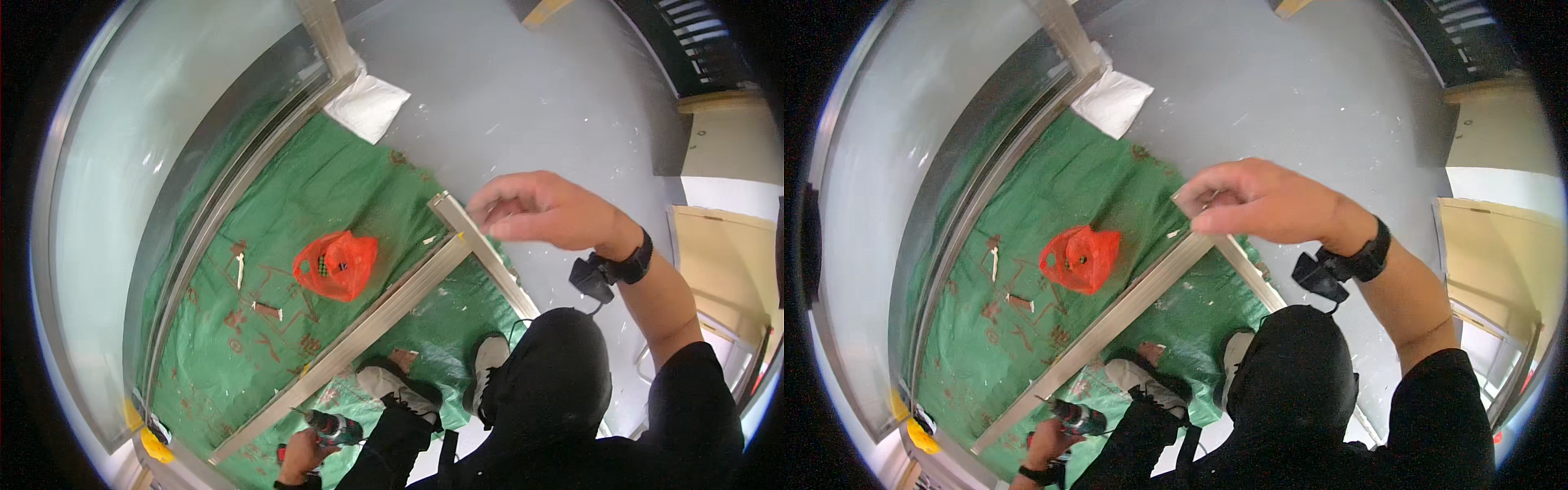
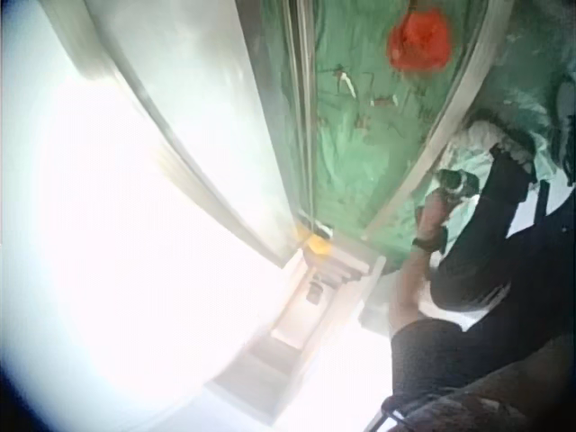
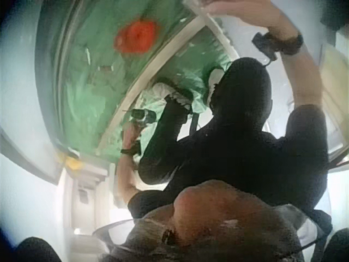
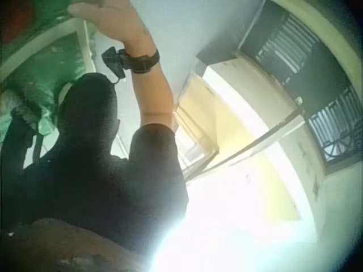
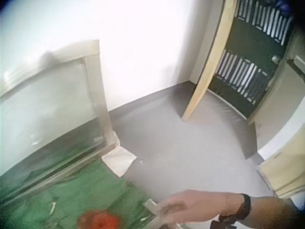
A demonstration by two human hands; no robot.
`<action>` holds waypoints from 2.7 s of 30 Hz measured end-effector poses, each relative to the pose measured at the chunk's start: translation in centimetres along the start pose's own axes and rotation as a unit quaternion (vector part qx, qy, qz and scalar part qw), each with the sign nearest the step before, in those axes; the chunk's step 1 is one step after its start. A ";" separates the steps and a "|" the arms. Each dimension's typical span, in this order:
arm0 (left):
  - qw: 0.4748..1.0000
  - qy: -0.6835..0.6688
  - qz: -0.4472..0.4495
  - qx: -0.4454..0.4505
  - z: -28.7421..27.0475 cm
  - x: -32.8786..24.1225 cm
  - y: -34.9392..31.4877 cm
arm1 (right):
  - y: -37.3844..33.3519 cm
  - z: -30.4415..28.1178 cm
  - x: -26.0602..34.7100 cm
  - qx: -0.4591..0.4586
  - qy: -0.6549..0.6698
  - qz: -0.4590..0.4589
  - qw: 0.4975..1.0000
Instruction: The person uses a power drill to drive screws into a metal track, then positions two metal frame pieces at a right angle and secures them using a drill and screws.
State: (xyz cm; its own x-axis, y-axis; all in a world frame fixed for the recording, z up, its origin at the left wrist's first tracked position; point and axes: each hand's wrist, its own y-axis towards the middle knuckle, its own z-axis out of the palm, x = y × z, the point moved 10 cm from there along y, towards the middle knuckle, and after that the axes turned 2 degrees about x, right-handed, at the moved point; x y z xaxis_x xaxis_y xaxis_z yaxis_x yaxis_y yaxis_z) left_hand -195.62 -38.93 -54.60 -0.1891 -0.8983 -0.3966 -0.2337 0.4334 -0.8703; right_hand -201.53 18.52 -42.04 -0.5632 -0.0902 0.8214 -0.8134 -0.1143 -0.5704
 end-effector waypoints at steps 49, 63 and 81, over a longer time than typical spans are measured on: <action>0.977 -0.007 0.101 -0.185 -7.8 -43.3 6.4 | -36.5 -1.0 -5.6 -0.344 0.359 0.148 0.855; 0.985 -0.032 0.154 -0.074 -8.4 -45.9 -17.7 | -46.4 0.2 8.0 -0.207 0.145 -0.039 0.967; 0.983 -0.116 0.133 0.050 -6.9 -41.7 -27.3 | -45.3 12.9 4.1 -0.061 0.438 0.113 0.890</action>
State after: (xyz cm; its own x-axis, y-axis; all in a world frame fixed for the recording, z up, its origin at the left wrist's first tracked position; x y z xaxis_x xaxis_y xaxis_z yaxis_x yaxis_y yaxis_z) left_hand -187.92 -12.81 -12.34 -0.0046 -0.7512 -0.6600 -0.1080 0.6566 -0.7465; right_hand -165.14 10.54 -12.91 -0.5677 0.7151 0.4080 -0.6452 -0.0786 -0.7600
